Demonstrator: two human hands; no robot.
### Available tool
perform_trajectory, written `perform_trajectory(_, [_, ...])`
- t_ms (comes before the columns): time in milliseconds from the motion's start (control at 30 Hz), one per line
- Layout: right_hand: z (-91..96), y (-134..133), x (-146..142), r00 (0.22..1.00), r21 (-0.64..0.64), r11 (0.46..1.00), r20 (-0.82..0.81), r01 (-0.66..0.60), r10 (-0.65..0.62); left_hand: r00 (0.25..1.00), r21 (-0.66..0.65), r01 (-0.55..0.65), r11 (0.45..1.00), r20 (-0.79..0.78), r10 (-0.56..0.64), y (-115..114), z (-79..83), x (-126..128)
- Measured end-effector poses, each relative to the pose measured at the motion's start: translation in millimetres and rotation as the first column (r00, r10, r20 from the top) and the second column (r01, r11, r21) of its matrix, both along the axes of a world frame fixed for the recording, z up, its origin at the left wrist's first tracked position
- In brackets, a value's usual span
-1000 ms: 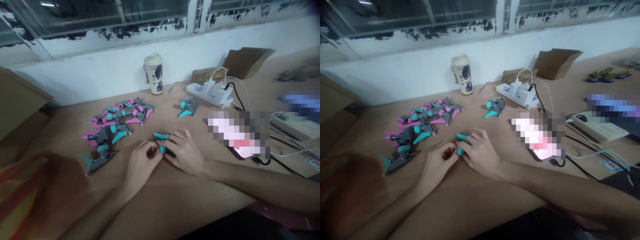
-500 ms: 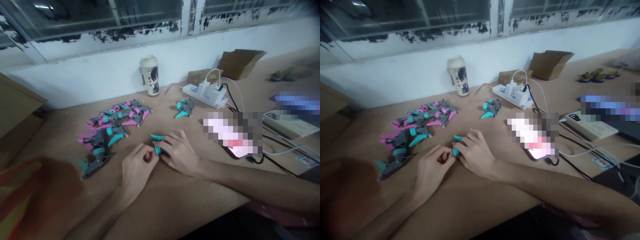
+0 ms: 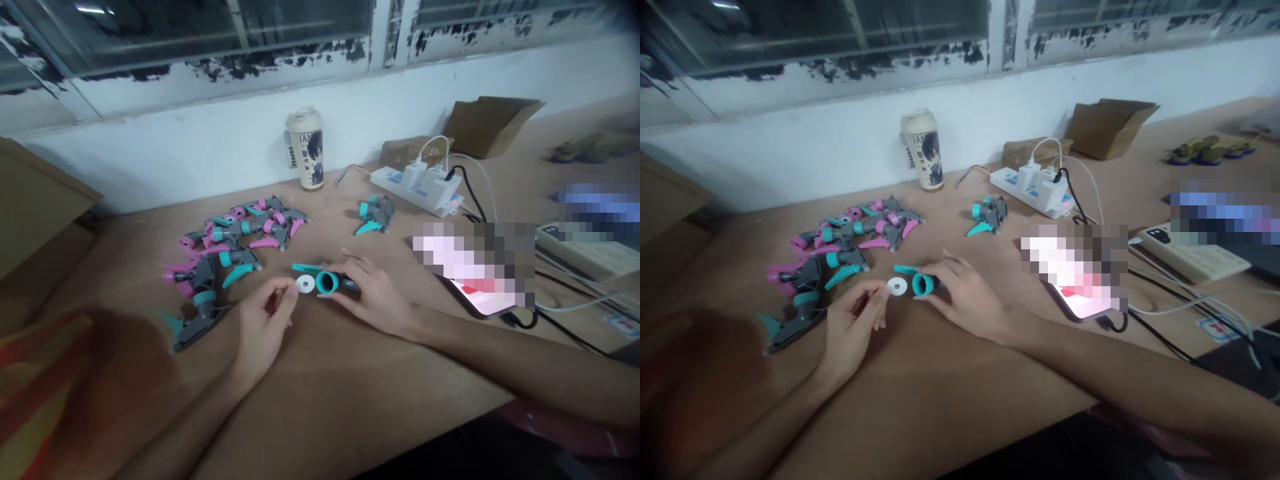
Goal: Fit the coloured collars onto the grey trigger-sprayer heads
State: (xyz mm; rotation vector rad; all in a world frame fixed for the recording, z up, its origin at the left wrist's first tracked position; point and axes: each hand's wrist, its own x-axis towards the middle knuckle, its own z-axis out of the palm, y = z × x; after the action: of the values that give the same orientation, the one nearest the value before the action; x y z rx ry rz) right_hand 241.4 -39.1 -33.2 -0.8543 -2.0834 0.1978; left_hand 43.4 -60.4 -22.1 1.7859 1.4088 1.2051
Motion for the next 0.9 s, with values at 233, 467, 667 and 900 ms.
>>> perform_trajectory(233, [-0.2, -9, -4, 0.995, -0.082, 0.993, -0.054, -0.090, 0.086, 0.987, 0.174, 0.056, 0.983, -0.155, -0.029, -7, 1.6, 5])
perform_trajectory(467, [-0.9, -7, -4, 0.988, -0.043, 0.989, -0.052, -0.144, 0.142, 0.963, 0.259, 0.105, 0.960, -0.266, -0.033, -5, 4.4, 8])
perform_trajectory(667, [-1.5, -6, -3, 0.988, 0.039, 0.988, -0.010, -0.151, 0.151, 0.968, 0.336, 0.067, 0.939, -0.249, 0.020, -6, 3.0, 10])
perform_trajectory(900, [-2.3, -5, -2, 0.991, 0.114, 0.987, 0.077, -0.115, 0.107, 0.945, 0.374, 0.154, 0.914, -0.325, -0.026, -11, 10.6, 15])
